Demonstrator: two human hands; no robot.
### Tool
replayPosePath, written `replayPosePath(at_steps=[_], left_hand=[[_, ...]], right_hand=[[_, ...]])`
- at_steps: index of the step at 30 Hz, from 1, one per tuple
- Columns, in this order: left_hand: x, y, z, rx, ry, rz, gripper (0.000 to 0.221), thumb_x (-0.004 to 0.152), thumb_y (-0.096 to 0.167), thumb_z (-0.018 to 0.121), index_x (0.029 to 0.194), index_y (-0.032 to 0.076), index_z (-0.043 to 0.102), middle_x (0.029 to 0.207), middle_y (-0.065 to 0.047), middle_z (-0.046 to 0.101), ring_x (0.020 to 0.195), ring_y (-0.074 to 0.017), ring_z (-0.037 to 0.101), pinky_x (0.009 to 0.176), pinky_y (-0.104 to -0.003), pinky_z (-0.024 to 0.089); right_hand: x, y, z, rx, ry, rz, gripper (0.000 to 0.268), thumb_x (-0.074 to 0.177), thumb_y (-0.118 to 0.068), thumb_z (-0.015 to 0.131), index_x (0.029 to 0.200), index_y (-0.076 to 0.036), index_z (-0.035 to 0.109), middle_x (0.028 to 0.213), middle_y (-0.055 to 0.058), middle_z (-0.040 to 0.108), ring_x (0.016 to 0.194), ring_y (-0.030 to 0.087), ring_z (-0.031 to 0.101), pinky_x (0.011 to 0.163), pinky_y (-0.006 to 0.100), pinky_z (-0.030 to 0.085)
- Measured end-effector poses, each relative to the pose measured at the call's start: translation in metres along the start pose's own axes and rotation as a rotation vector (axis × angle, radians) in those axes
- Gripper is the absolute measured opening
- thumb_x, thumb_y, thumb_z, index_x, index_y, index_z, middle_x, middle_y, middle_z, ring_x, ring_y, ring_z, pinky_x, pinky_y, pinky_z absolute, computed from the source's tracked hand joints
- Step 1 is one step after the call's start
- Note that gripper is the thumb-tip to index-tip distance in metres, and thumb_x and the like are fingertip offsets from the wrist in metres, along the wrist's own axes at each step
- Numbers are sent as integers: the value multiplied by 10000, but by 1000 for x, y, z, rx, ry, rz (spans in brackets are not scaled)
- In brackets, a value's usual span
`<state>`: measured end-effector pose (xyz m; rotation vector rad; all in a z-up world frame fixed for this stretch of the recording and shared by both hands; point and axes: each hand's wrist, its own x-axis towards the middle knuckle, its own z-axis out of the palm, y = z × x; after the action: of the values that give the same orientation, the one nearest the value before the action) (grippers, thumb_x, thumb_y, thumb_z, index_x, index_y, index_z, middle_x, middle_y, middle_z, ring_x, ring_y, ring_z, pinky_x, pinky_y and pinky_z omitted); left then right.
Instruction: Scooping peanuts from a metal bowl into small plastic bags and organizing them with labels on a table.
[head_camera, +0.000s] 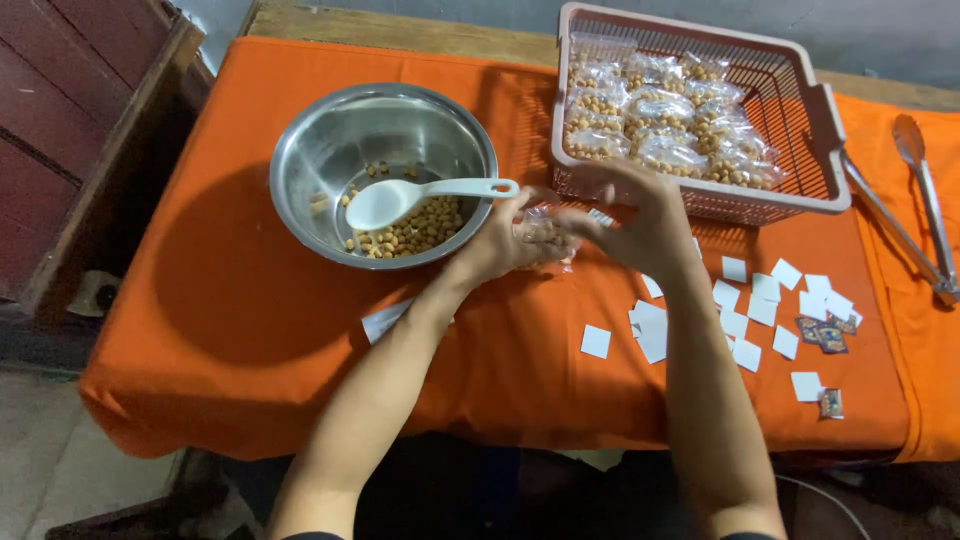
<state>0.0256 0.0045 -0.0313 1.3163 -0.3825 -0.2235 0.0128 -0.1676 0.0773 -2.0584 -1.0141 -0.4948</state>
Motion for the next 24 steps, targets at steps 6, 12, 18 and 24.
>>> replayPosePath(at_steps=[6, 12, 18, 24], left_hand=[[-6, 15, 9, 99, 0, 12, 677, 652, 32, 816, 1209, 221, 481, 966, -121, 646, 882, -217, 639, 759, -309, 564], [-20, 41, 20, 481, 26, -86, 594, 598, 265, 838, 1127, 254, 568, 1096, -140, 639, 1082, -364, 572, 965, -454, 433], [-25, 62, 31, 459, 72, -70, 645, 613, 165, 779, 1195, 175, 502, 1103, -215, 617, 1057, -439, 564, 922, -503, 465], [-8, 22, 20, 519, 145, -81, 623, 579, 209, 794, 1139, 299, 537, 1055, -30, 652, 1045, -302, 597, 896, -427, 492]], right_hand=[[-22, 5, 3, 188, -95, 192, 365, 719, -8, 748, 1071, -31, 655, 865, 151, 645, 736, 240, 598, 682, 383, 516], [-21, 3, 5, 211, -30, 228, 192, 781, 20, 704, 966, -34, 697, 819, 130, 672, 743, 207, 633, 671, 385, 531], [-26, 20, 8, 200, 75, 275, 207, 809, 28, 685, 1003, -44, 689, 829, 122, 674, 772, 180, 626, 711, 365, 533], [-24, 11, 10, 195, -12, 308, 401, 728, -17, 746, 1109, -63, 630, 910, 124, 663, 829, 199, 618, 724, 404, 533]])
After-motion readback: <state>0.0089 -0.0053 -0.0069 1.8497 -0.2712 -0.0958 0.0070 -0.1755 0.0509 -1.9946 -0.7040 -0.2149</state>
